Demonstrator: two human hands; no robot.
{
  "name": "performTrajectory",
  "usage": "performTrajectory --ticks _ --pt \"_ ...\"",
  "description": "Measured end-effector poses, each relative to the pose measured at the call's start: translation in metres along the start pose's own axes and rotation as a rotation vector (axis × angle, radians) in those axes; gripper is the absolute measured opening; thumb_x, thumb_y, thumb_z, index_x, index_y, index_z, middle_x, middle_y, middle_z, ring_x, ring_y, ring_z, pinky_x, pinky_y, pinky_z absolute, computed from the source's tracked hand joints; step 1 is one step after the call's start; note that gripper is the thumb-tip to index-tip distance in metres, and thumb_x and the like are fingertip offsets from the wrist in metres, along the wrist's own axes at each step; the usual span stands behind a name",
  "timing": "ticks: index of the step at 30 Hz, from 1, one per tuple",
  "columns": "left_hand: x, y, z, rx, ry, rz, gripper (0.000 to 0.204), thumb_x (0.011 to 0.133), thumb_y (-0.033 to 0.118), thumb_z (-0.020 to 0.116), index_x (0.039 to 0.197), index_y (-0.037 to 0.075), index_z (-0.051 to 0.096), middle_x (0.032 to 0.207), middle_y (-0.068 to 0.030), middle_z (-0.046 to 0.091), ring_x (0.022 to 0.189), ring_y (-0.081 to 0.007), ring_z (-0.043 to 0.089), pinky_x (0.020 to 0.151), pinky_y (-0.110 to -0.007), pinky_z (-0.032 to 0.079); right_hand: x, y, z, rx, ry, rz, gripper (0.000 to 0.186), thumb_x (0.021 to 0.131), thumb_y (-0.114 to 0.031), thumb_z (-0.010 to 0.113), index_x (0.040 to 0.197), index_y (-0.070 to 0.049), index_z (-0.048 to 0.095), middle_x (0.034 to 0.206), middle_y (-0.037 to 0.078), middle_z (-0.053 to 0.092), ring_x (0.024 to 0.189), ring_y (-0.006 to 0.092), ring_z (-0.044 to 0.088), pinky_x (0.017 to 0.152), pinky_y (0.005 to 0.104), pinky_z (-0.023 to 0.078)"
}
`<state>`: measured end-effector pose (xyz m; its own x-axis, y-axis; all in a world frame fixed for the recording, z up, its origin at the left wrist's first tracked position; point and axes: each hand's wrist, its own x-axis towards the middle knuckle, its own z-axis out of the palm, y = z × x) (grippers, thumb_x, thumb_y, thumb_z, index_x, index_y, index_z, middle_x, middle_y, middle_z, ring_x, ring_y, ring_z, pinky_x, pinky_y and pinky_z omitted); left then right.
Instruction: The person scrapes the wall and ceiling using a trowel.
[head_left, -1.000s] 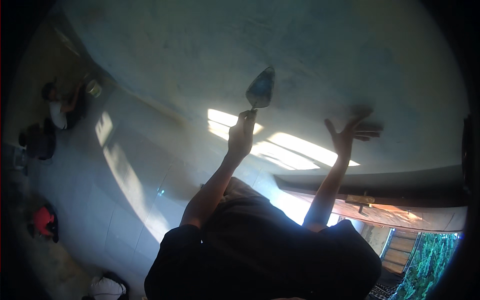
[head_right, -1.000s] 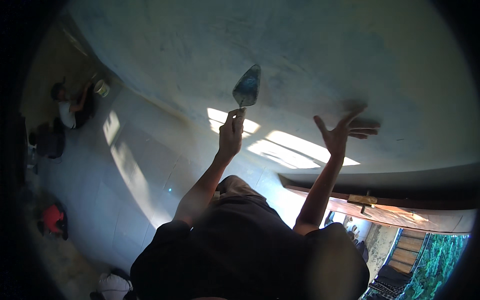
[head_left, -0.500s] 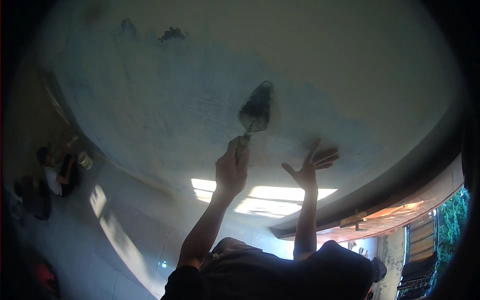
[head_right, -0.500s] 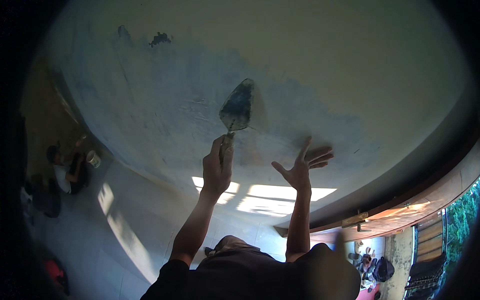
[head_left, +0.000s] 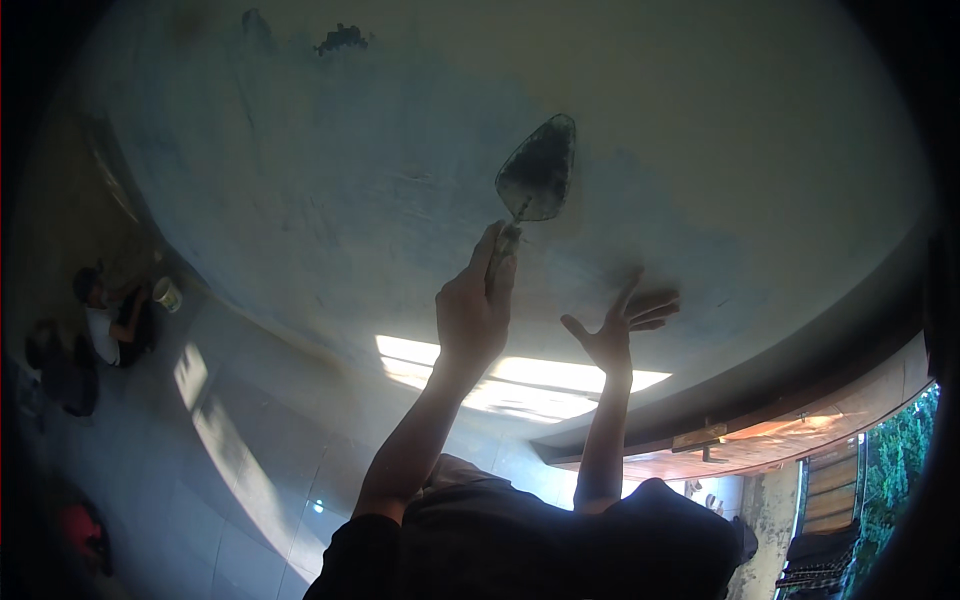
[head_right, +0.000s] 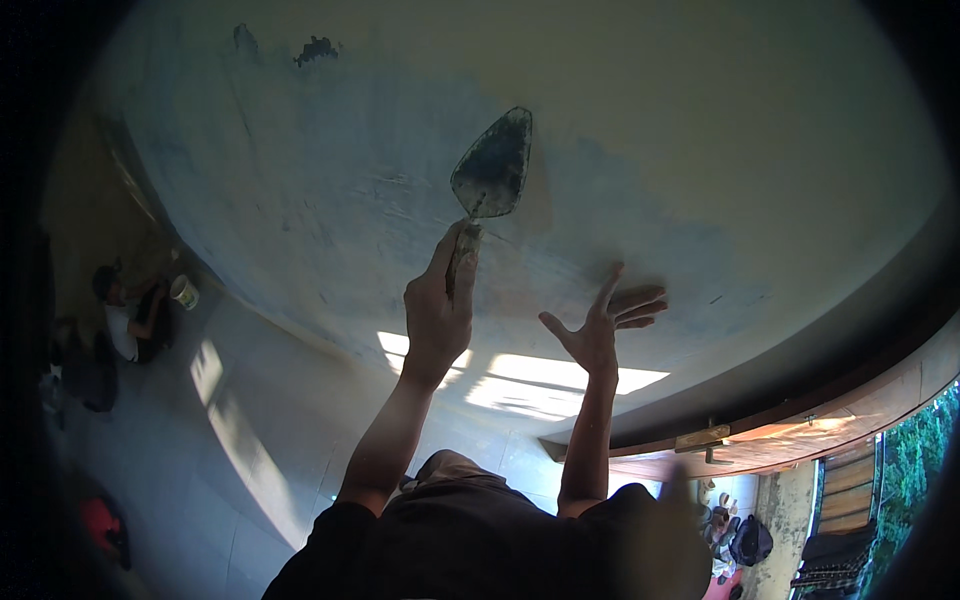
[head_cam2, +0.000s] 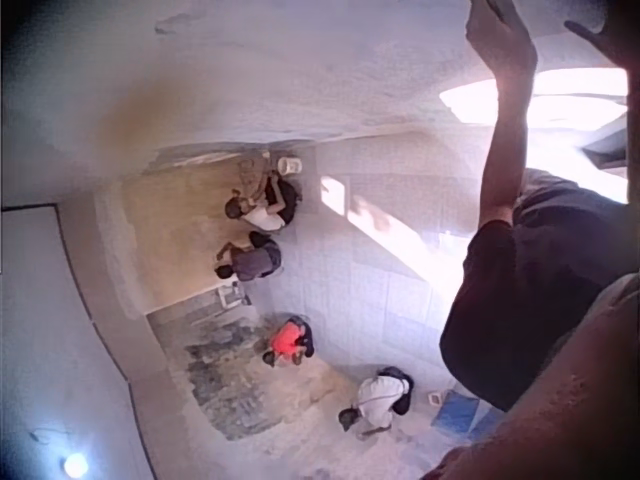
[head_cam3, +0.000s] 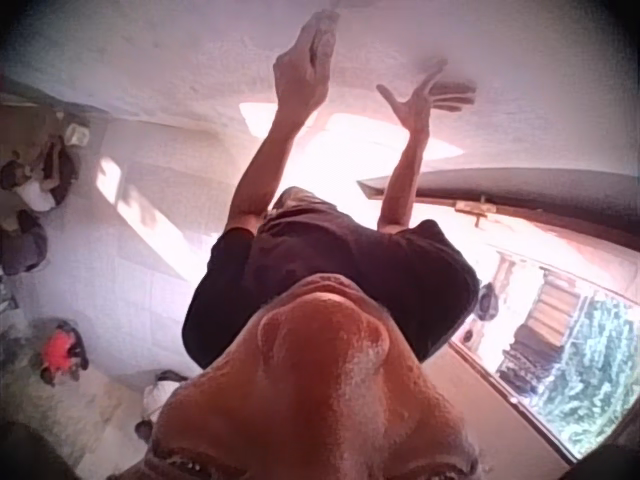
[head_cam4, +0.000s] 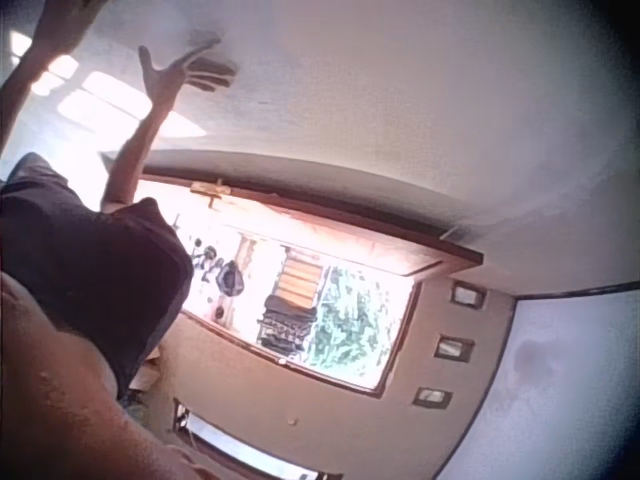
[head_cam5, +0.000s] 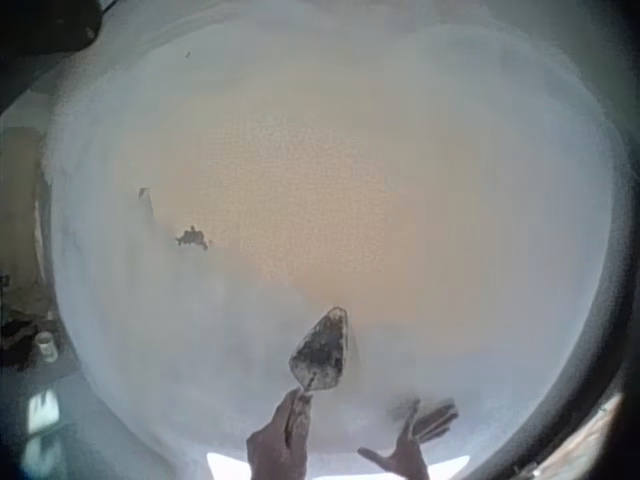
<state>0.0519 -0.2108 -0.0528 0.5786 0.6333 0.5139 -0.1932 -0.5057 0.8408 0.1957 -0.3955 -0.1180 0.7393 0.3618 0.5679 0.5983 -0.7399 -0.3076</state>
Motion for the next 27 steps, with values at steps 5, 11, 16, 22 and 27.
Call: performTrajectory --ticks 5,11,16,22,27 --pt "-0.02 -0.013 0.0 0.04 -0.051 -0.081 0.04 0.098 0.029 0.05 0.133 0.008 0.048 0.07 -0.0159 0.065 0.063 -0.0308 0.067 0.056 -0.039 0.05 -0.004 -0.001 -0.002 -0.126 -0.052 0.104 0.141 0.058 -0.079 0.069 0.149 -0.017 -0.018 0.134 0.046 -0.033 0.123 0.0624 -0.034 0.102 0.0748 -0.003" --pt "-0.004 0.001 -0.011 0.135 -0.098 -0.049 0.026 0.098 0.031 0.05 0.108 0.006 0.05 0.066 -0.0145 0.063 0.062 -0.0342 0.065 0.053 -0.043 0.049 -0.002 0.001 0.001 -0.119 -0.005 0.083 0.14 0.058 -0.081 0.067 0.15 -0.017 -0.017 0.135 0.046 -0.033 0.123 0.0633 -0.033 0.1 0.0763 -0.003" --pt "-0.007 -0.003 -0.021 0.215 -0.147 -0.077 0.026 0.098 0.032 0.05 0.095 0.007 0.049 0.064 -0.0148 0.062 0.06 -0.036 0.064 0.053 -0.045 0.048 -0.003 -0.001 0.003 -0.12 -0.001 0.082 0.141 0.057 -0.081 0.068 0.15 -0.017 -0.016 0.135 0.046 -0.031 0.123 0.0648 -0.032 0.1 0.0764 -0.003" --pt "0.001 -0.002 -0.022 0.264 -0.162 -0.049 0.027 0.099 0.034 0.049 0.097 0.007 0.049 0.064 -0.0145 0.062 0.061 -0.0382 0.064 0.052 -0.046 0.047 0.002 -0.001 0.002 -0.112 0.017 0.11 0.141 0.057 -0.078 0.07 0.15 -0.016 -0.015 0.134 0.048 -0.03 0.122 0.0658 -0.032 0.1 0.0757 -0.006" --pt "-0.054 -0.06 -0.02 -0.031 -0.221 -0.22 0.033 0.096 0.017 0.052 0.127 0.008 0.049 0.076 -0.0158 0.062 0.063 -0.0305 0.063 0.055 -0.042 0.049 0.004 0.005 0.017 -0.121 0.165 0.093 0.116 0.077 -0.069 0.06 0.151 -0.014 -0.01 0.14 0.042 -0.029 0.128 0.0597 -0.032 0.101 0.0737 -0.008"
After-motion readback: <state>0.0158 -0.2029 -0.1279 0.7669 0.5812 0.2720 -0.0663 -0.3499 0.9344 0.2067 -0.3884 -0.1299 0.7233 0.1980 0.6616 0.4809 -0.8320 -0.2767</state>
